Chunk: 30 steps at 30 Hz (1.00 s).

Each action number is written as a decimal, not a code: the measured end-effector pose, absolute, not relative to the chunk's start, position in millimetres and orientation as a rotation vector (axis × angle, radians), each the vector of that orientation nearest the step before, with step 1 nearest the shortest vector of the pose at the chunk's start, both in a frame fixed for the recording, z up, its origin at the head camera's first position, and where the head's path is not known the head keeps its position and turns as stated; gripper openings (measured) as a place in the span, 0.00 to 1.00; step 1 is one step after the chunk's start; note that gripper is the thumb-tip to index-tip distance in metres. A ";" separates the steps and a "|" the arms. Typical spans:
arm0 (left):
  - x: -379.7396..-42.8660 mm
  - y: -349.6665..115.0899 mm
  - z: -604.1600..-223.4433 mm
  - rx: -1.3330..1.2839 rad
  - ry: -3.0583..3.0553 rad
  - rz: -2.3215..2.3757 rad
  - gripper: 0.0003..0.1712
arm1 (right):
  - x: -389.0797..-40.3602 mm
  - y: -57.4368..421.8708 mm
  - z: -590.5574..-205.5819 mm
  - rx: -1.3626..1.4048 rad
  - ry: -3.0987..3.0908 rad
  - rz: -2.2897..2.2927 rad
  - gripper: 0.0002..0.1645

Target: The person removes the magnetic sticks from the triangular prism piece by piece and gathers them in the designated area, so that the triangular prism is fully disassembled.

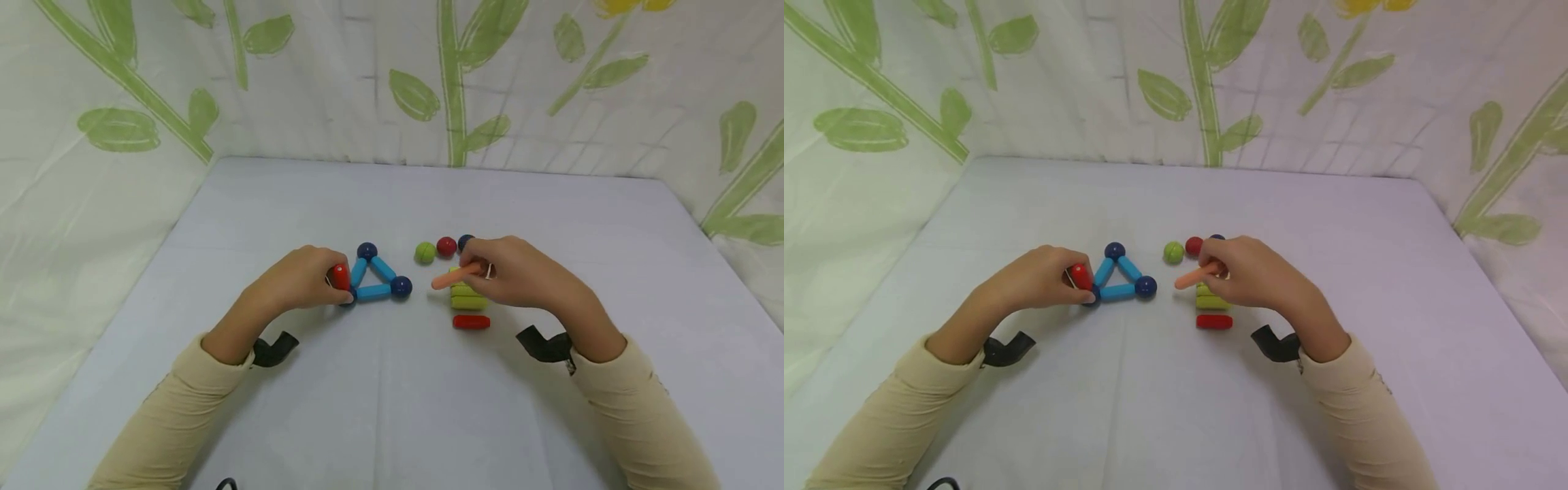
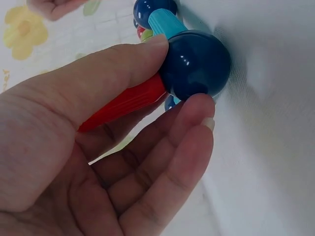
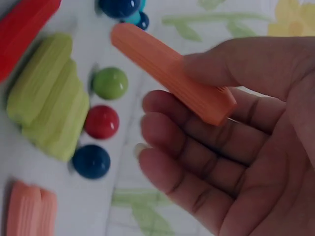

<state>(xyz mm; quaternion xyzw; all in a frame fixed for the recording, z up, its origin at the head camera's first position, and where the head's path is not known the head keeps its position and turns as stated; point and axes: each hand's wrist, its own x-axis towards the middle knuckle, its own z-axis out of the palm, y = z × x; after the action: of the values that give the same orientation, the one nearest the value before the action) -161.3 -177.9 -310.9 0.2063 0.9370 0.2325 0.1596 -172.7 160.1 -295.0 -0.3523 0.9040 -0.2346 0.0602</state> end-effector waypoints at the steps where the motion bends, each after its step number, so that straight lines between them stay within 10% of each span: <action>1: -161.2 -178.0 -311.0 0.594 2.681 0.665 0.10 | -171.8 165.5 -293.3 -1.041 2.732 -0.696 0.05; 30: -161.9 -177.7 -311.4 0.575 2.688 0.636 0.10 | -165.5 236.5 -322.4 -0.764 2.766 -0.356 0.19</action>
<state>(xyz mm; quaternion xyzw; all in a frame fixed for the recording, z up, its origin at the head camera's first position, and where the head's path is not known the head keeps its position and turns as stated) -161.9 -177.7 -311.4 0.2012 0.9405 0.2225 0.1594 -165.5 236.5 -322.4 -0.2622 0.9491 -0.1222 0.1247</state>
